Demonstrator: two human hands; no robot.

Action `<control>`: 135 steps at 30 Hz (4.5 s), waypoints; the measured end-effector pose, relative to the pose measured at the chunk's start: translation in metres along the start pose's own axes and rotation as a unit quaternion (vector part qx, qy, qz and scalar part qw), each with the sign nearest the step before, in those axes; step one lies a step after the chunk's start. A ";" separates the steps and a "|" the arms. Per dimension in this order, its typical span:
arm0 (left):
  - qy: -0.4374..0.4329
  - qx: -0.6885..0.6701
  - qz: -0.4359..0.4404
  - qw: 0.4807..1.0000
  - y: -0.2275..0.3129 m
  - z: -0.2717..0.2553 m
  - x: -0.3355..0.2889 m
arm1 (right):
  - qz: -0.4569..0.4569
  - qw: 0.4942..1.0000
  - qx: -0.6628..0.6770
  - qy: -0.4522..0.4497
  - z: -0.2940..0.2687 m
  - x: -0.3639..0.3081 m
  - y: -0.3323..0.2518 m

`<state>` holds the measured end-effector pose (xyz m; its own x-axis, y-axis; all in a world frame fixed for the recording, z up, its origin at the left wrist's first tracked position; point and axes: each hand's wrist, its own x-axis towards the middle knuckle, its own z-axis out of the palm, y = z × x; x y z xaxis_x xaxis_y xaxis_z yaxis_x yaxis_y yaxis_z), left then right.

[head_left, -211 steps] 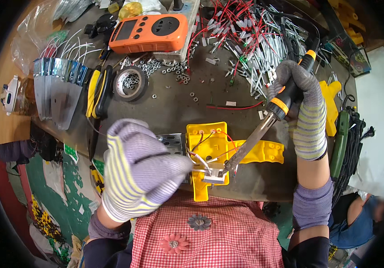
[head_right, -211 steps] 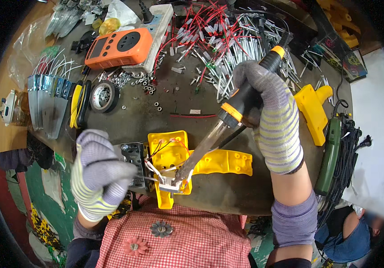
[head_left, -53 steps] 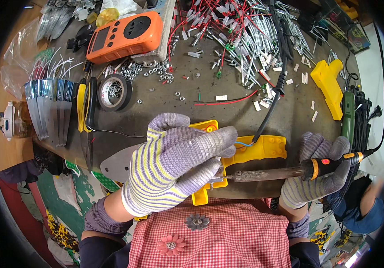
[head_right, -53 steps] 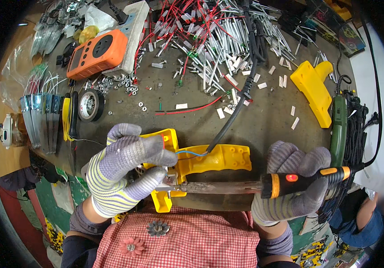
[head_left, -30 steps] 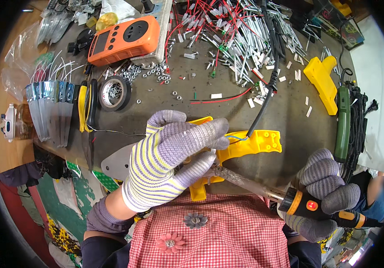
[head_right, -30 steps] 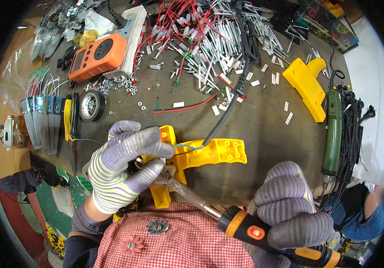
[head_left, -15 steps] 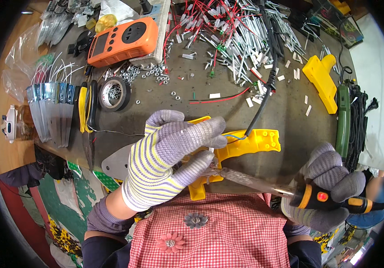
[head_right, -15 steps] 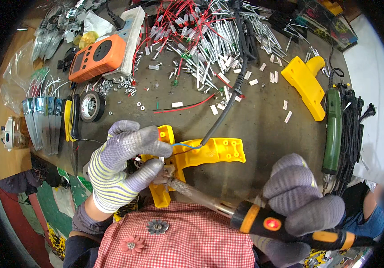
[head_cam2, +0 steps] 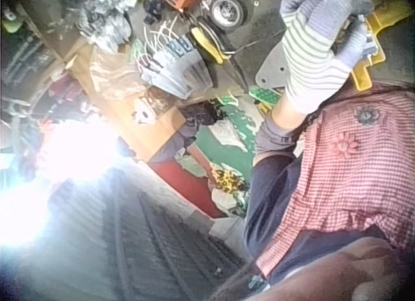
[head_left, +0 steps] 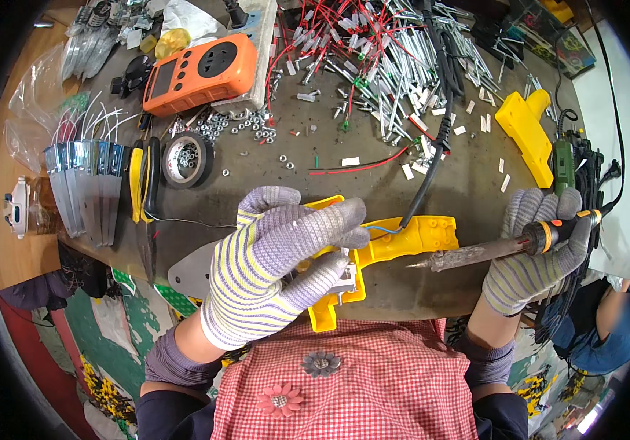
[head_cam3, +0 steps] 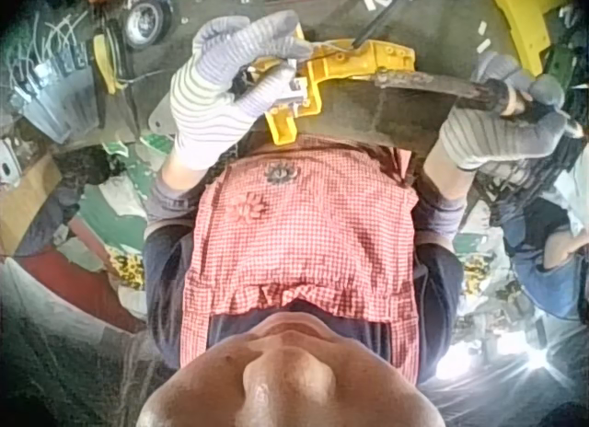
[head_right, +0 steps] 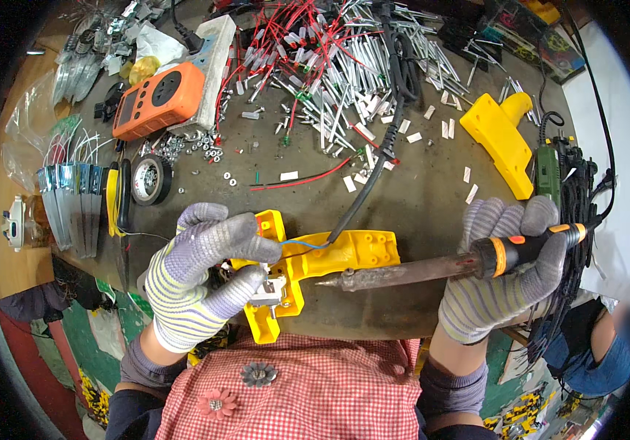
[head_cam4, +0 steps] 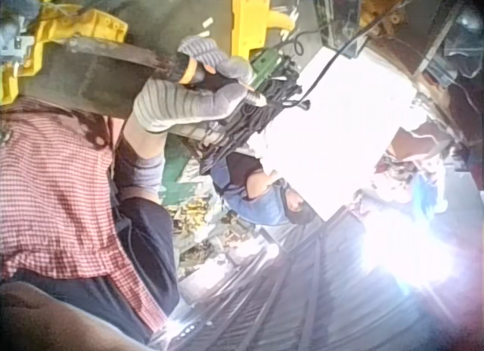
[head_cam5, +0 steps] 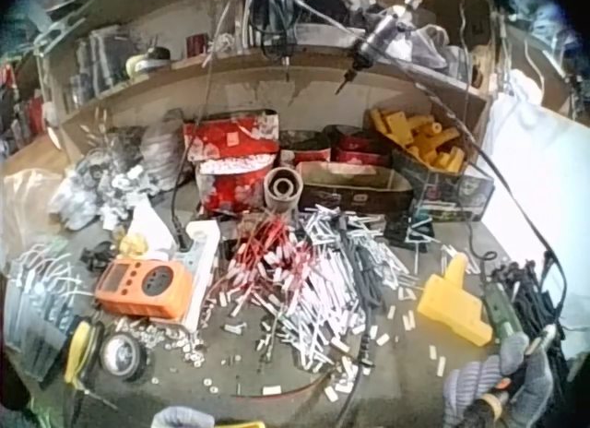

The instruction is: Assembling the internal components and housing of a yellow handheld electronic device, involving soldering and screw fastening.

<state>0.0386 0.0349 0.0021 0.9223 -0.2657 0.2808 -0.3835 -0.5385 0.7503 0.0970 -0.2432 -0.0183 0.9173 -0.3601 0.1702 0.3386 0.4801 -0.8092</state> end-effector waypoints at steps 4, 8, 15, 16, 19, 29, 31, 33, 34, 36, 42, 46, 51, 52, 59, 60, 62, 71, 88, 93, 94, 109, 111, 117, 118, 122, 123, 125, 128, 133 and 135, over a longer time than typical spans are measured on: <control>0.009 -0.001 0.007 1.000 -0.003 0.001 0.002 | 0.025 0.998 0.046 -0.022 -0.008 0.008 0.005; 0.008 -0.008 0.005 1.000 -0.004 0.001 0.005 | 0.026 0.998 0.050 -0.027 -0.013 0.013 0.006; 0.025 -0.003 0.014 1.000 -0.005 0.003 -0.003 | -0.053 0.998 -0.040 0.024 0.033 0.038 -0.021; 0.016 0.002 0.012 1.000 -0.006 0.002 -0.003 | -0.096 0.989 -0.084 0.074 0.043 0.046 -0.021; 0.018 -0.010 0.009 1.000 -0.004 0.003 -0.006 | -0.139 0.907 -0.316 -0.241 0.062 0.066 -0.013; 0.024 0.015 0.032 0.999 -0.007 0.006 -0.004 | -0.472 0.646 -0.481 -0.358 0.136 0.159 0.094; 0.027 0.015 0.046 0.998 -0.008 0.008 -0.003 | -0.465 0.593 -0.550 -0.360 0.132 0.168 0.099; 0.028 0.011 0.037 0.999 -0.008 0.008 -0.003 | -0.433 0.559 -0.624 -0.333 0.130 0.161 0.099; 0.030 0.010 0.035 0.999 -0.007 0.008 -0.002 | -0.398 0.536 -0.677 -0.310 0.128 0.158 0.094; 0.041 0.012 0.011 0.999 -0.010 0.004 -0.006 | -0.398 0.492 -0.724 -0.274 0.129 0.126 0.080; 0.040 0.057 0.047 0.996 -0.003 0.002 0.000 | 0.046 0.743 -0.408 -0.528 0.087 0.022 0.009; 0.112 0.076 0.072 0.988 0.006 -0.003 -0.013 | -0.026 0.660 -0.358 -0.660 0.085 0.021 0.016; 0.102 0.207 0.103 0.967 0.008 0.011 -0.052 | -0.018 0.612 -0.353 -0.708 0.093 0.028 0.018; 0.099 0.236 0.098 0.962 0.010 0.018 -0.051 | -0.017 0.609 -0.350 -0.711 0.096 0.029 0.017; 0.086 0.241 0.075 0.964 0.011 0.025 -0.051 | 0.118 0.563 -0.325 -0.751 0.114 0.031 0.013; 0.087 0.240 0.073 0.964 0.010 0.025 -0.051 | 0.103 0.545 -0.367 -0.747 0.121 0.028 0.011; 0.079 0.246 0.075 0.963 0.010 0.024 -0.051 | 0.088 0.527 -0.408 -0.740 0.131 0.023 0.009; 0.089 0.233 0.083 0.965 0.008 0.026 -0.052 | 0.106 0.509 -0.446 -0.729 0.130 0.021 0.009; 0.080 0.236 0.074 0.966 0.007 0.025 -0.050 | 0.121 0.551 -0.394 -0.726 0.114 0.019 0.010; 0.058 0.207 0.079 0.973 0.007 0.021 -0.050 | 0.053 0.560 -0.393 -0.728 0.106 0.011 0.008; 0.056 0.207 0.080 0.973 0.008 0.021 -0.050 | 0.003 0.544 -0.413 -0.730 0.104 0.006 0.005; -0.108 0.085 0.020 0.990 -0.018 -0.034 0.006 | -0.226 0.700 -0.477 -0.481 0.051 -0.066 0.018; -0.135 0.081 0.061 0.986 -0.018 -0.034 0.011 | -0.204 0.741 -0.446 -0.458 0.049 -0.067 0.020; -0.198 0.134 0.113 0.964 -0.011 -0.035 0.028 | -0.206 0.745 -0.449 -0.447 0.046 -0.068 0.023; -0.213 0.152 0.129 0.956 -0.010 -0.035 0.031 | -0.205 0.746 -0.451 -0.445 0.045 -0.068 0.023; -0.256 0.107 0.108 0.955 -0.013 -0.034 0.034 | -0.211 0.729 -0.436 -0.484 0.045 -0.068 0.027; -0.267 0.062 0.094 0.957 -0.016 -0.032 0.035 | -0.206 0.731 -0.422 -0.495 0.044 -0.069 0.029; -0.291 0.016 0.074 0.954 -0.017 -0.030 0.037 | -0.210 0.739 -0.415 -0.487 0.040 -0.071 0.034; -0.273 0.030 0.052 0.960 -0.018 -0.028 0.036 | -0.202 0.749 -0.401 -0.487 0.036 -0.071 0.036; -0.247 0.076 0.063 0.964 -0.024 -0.032 0.032 | -0.194 0.761 -0.395 -0.476 0.038 -0.071 0.034; -0.223 0.103 0.078 0.966 -0.023 -0.031 0.028 | -0.195 0.758 -0.390 -0.485 0.039 -0.069 0.033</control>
<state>0.0751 0.0646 0.0116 0.7573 -0.6502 0.0609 -0.5605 -0.5993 0.5716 0.0530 -0.1717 -0.0352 0.6296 0.5867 0.5093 0.7442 -0.2669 -0.6124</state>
